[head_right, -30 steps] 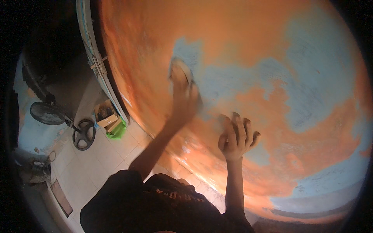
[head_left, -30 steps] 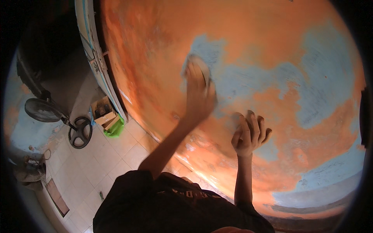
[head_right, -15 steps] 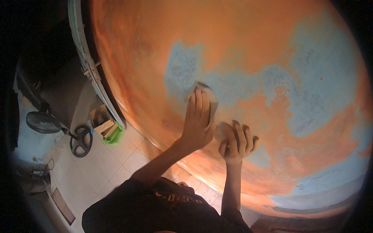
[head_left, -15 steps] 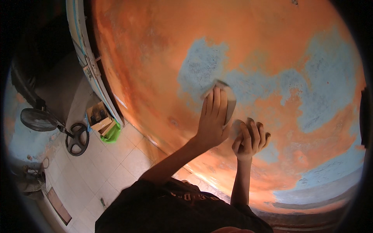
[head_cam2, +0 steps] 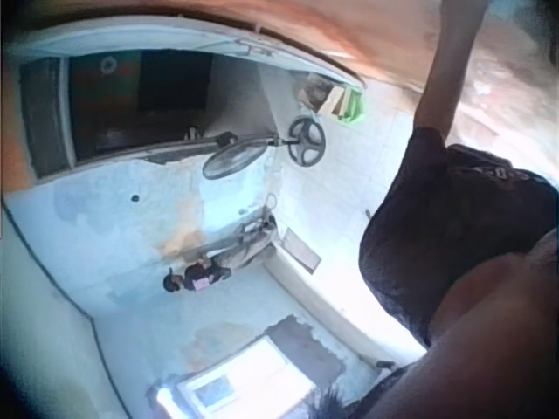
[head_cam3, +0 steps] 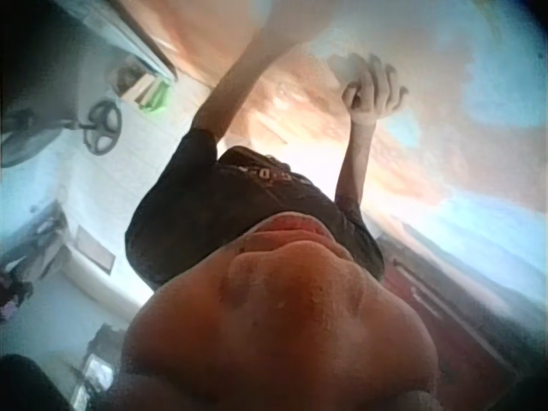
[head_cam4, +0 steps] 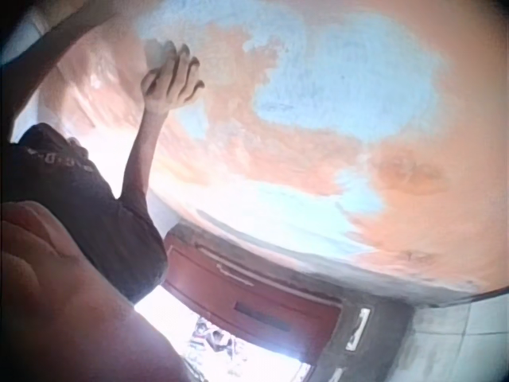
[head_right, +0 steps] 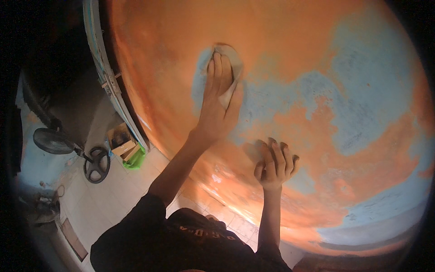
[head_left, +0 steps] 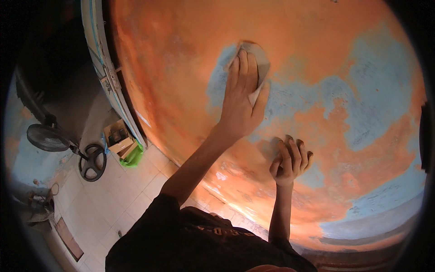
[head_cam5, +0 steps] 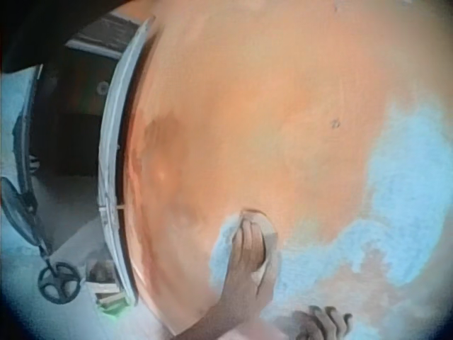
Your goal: The person sands a wall with a textured surface by hand using a piece of sandpaper.
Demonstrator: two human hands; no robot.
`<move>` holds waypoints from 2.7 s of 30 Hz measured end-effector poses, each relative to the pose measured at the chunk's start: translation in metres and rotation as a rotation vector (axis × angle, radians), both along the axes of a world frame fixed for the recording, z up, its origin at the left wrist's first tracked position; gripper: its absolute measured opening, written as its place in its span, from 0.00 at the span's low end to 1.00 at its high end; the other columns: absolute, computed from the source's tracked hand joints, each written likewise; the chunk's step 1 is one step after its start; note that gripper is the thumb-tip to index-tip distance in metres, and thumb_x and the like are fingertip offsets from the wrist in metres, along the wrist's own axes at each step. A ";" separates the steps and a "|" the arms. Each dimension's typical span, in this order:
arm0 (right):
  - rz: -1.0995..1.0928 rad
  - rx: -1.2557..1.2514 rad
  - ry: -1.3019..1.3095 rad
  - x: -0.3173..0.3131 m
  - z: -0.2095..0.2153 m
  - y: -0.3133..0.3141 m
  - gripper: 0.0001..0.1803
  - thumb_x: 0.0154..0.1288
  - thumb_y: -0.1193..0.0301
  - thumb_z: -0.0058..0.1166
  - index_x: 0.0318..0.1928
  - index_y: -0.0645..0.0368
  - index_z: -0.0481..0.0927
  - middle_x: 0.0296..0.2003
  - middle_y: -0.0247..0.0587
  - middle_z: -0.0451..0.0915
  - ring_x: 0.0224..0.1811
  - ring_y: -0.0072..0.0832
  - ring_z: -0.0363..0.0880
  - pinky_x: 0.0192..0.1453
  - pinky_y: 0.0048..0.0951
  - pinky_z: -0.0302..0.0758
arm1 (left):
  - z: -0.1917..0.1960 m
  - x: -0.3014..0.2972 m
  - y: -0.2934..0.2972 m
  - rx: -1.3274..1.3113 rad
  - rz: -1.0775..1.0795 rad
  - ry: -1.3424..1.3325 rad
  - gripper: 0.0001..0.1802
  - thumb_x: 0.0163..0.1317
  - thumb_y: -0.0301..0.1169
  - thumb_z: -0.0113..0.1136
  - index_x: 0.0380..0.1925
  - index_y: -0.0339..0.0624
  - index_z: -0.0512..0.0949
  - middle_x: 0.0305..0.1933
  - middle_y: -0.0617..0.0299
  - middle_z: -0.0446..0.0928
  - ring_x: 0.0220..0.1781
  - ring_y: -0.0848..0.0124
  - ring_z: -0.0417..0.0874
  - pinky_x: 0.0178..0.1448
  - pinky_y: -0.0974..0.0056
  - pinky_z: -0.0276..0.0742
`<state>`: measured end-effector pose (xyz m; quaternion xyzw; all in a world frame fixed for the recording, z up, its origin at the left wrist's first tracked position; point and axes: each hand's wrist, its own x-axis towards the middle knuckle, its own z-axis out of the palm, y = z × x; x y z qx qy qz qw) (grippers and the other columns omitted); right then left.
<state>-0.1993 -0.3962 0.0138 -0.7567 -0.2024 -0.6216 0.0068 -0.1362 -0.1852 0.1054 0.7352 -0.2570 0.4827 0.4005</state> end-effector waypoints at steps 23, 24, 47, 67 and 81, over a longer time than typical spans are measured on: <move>0.122 -0.028 0.056 -0.002 0.012 0.004 0.20 0.51 0.75 0.48 0.42 0.46 0.88 0.52 0.25 0.83 0.63 0.26 0.72 0.65 0.37 0.62 | -0.021 0.019 0.040 -0.538 -0.237 0.255 0.37 0.73 0.28 0.41 0.71 0.14 0.38 0.79 0.26 0.34 0.81 0.36 0.37 0.81 0.43 0.32; 0.129 -0.031 0.054 -0.003 0.011 0.004 0.20 0.51 0.75 0.48 0.41 0.45 0.88 0.51 0.24 0.83 0.63 0.25 0.72 0.65 0.36 0.62 | -0.043 0.022 0.035 -0.541 -0.229 0.262 0.37 0.73 0.28 0.41 0.71 0.14 0.38 0.79 0.26 0.34 0.81 0.36 0.37 0.81 0.43 0.32; 0.176 0.196 -0.030 0.055 0.025 0.162 0.35 0.58 0.78 0.57 0.67 0.58 0.65 0.65 0.52 0.68 0.71 0.53 0.63 0.74 0.60 0.56 | -0.014 0.062 0.102 0.471 -0.618 -0.184 0.43 0.64 0.57 0.51 0.71 0.36 0.64 0.77 0.46 0.59 0.80 0.49 0.52 0.79 0.43 0.44; -0.635 0.354 0.090 0.044 0.054 0.181 0.30 0.70 0.75 0.47 0.72 0.58 0.65 0.70 0.58 0.62 0.71 0.47 0.58 0.70 0.52 0.55 | -0.026 0.077 0.111 0.078 -0.660 -0.274 0.23 0.66 0.37 0.51 0.58 0.40 0.79 0.66 0.39 0.70 0.69 0.42 0.69 0.75 0.40 0.58; -0.690 0.342 0.243 0.053 0.064 0.198 0.30 0.77 0.61 0.32 0.73 0.62 0.63 0.73 0.52 0.61 0.76 0.45 0.59 0.77 0.56 0.50 | -0.076 0.074 0.110 0.267 -0.154 0.018 0.27 0.68 0.45 0.52 0.67 0.55 0.74 0.79 0.33 0.45 0.78 0.28 0.29 0.71 0.31 0.10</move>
